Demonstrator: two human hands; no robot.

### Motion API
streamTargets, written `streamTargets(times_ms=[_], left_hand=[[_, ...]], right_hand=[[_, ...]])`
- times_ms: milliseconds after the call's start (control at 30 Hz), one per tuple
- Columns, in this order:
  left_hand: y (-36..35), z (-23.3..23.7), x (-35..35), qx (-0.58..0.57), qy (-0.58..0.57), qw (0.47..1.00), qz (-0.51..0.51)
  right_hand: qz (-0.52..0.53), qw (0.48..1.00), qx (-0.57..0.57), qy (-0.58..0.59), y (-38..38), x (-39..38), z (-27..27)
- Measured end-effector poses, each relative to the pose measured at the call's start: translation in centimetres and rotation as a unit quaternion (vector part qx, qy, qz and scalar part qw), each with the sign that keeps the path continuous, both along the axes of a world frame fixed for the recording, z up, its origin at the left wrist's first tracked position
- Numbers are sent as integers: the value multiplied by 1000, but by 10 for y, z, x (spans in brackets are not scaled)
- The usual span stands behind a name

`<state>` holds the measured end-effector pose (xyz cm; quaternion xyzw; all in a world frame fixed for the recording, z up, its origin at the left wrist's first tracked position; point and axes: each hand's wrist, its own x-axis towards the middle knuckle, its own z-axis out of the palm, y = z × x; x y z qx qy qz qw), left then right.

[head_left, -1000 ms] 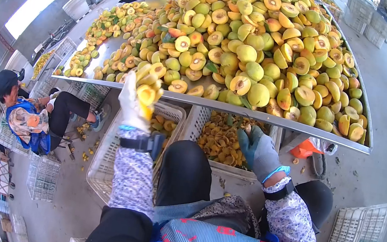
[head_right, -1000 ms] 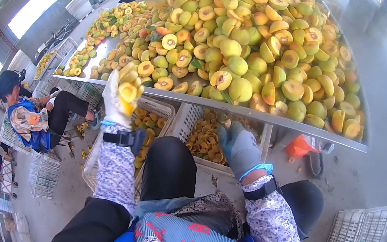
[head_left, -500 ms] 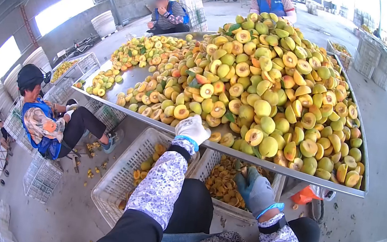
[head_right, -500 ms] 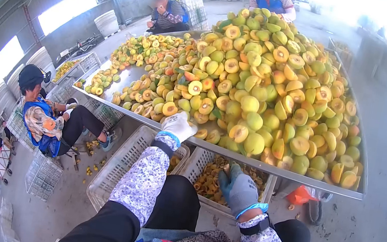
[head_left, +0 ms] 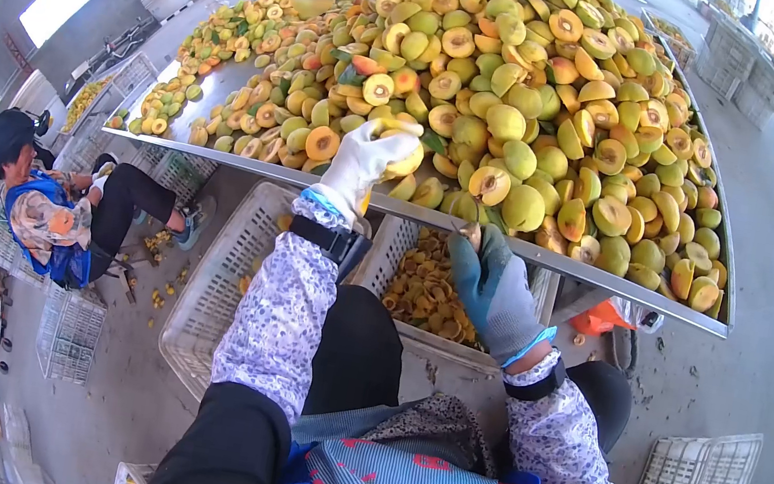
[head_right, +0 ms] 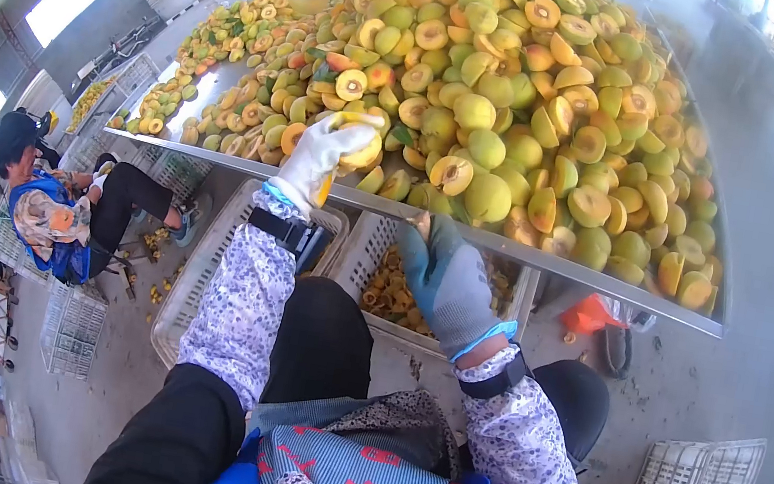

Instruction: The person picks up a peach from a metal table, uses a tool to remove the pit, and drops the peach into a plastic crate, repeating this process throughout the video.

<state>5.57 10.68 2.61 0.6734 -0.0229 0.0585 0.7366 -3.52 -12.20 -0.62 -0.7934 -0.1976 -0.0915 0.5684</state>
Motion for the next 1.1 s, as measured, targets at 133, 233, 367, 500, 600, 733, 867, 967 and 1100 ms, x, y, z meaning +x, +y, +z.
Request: streamTargets(times_ms=[133,233,367,500,600,733,867,967,1100], left_hand=[[-61,19,-36,-83,-68,993,44],[-94,-3,-47,-55,-143,987,46],[-88,-8,-53,-296,-40,952,-71],[-74,-23,-43,134,-265,951,84],[-71,-23,-52,239,-241,934,114],[-82,-23,-53,-325,-65,940,-82],[-85,-13,-56,-366,-13,930,-26],[-82,-11,-58,-335,-34,942,6],[-79,-21,-56,-371,-41,927,-29]], right_hand=[[11,996,91,-4,8,7,7],[-8,990,143,-8,16,11,5],[-34,997,63,20,7,17,1],[-63,998,9,0,10,24,-3],[-44,998,4,-36,17,16,-3],[-37,999,-29,-16,25,17,-11],[-17,1000,-14,-14,21,15,-1],[-8,1000,-25,5,23,8,-4],[10,1000,13,18,27,12,-15]])
